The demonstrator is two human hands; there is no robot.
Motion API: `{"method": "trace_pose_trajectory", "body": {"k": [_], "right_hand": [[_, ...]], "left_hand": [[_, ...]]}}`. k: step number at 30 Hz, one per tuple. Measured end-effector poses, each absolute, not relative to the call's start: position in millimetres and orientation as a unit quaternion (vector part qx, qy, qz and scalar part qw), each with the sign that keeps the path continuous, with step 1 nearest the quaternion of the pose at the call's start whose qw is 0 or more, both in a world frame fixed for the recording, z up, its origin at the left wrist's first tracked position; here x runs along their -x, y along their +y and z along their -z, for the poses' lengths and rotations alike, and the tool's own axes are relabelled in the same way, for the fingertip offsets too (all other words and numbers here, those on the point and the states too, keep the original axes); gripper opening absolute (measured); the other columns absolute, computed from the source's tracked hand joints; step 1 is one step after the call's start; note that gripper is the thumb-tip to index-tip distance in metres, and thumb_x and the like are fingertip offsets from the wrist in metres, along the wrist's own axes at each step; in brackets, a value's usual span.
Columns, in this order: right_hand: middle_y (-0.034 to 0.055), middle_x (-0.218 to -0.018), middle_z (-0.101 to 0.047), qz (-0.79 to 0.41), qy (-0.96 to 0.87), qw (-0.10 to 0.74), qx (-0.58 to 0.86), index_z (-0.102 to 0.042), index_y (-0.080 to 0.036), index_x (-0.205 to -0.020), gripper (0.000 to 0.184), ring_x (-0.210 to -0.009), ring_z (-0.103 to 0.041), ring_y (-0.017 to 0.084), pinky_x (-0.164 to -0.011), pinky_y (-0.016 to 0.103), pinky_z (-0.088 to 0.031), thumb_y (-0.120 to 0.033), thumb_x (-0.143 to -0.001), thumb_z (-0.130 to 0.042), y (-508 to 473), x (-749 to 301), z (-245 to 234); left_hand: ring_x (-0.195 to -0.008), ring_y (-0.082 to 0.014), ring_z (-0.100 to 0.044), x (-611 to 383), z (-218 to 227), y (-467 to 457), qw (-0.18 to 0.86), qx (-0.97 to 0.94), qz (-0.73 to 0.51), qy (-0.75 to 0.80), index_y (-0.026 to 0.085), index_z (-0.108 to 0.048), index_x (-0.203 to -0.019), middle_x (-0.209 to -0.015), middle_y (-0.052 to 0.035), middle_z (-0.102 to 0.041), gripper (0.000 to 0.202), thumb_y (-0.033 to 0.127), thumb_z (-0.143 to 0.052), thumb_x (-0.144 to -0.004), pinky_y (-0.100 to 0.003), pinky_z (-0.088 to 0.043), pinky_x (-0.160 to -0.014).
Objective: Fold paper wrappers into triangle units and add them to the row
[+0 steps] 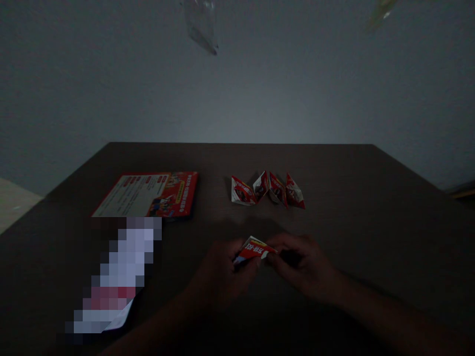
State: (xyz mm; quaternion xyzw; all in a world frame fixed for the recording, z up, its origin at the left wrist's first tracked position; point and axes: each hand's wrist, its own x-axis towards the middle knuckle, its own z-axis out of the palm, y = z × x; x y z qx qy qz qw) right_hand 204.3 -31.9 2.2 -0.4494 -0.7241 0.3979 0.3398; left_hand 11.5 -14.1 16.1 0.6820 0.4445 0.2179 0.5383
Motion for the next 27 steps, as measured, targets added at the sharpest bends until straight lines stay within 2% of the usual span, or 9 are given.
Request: {"method": "trace_pose_trajectory", "body": {"k": [10, 14, 19, 27], "right_hand": [[0.0001, -0.067, -0.064, -0.419, -0.724, 0.332, 0.436, -0.062, -0.017, -0.097, 0.016, -0.053, -0.051, 0.009, -0.047, 0.02, -0.035, -0.017, -0.088, -0.049, -31.1, -205.7, -5.8], [0.001, -0.07, -0.066, -0.41, -0.723, 0.338, 0.442, -0.062, -0.017, -0.097, 0.015, -0.054, -0.054, 0.009, -0.047, 0.019, -0.035, -0.016, -0.087, -0.05, -31.4, -205.5, -6.0], [0.0015, -0.068, -0.065, -0.425, -0.712, 0.341, 0.443, -0.062, -0.016, -0.093, 0.013, -0.053, -0.052, 0.01, -0.047, 0.02, -0.036, -0.018, -0.087, -0.051, -30.6, -205.3, -5.3], [0.0028, -0.076, -0.067, -0.44, -0.717, 0.344, 0.416, -0.062, -0.016, -0.098, 0.016, -0.064, -0.059, 0.012, -0.057, 0.022, -0.044, -0.018, -0.084, -0.056, -31.9, -201.9, -6.3]], "left_hand": [[-0.047, -0.0094, -0.05, -10.9, -16.6, -13.5, 0.533, -0.678, -0.219, 0.456, 0.014, -0.062, -0.083, -0.057, 0.0033, -0.054, 0.017, 0.029, -0.054, -0.082, -0.018, -0.036, -0.044], [-0.046, -0.009, -0.05, -10.6, -15.1, -14.1, 0.546, -0.674, -0.217, 0.448, 0.014, -0.061, -0.082, -0.056, 0.004, -0.053, 0.017, 0.029, -0.053, -0.083, -0.018, -0.036, -0.044], [-0.046, -0.0091, -0.049, -10.3, -13.8, -14.0, 0.535, -0.677, -0.217, 0.456, 0.015, -0.063, -0.084, -0.053, 0.005, -0.052, 0.018, 0.03, -0.053, -0.082, -0.017, -0.036, -0.043], [-0.051, -0.0104, -0.052, -10.9, -14.6, -15.1, 0.518, -0.7, -0.203, 0.447, 0.015, -0.064, -0.089, -0.061, 0.0018, -0.059, 0.022, 0.033, -0.052, -0.083, -0.018, -0.037, -0.046]]}}
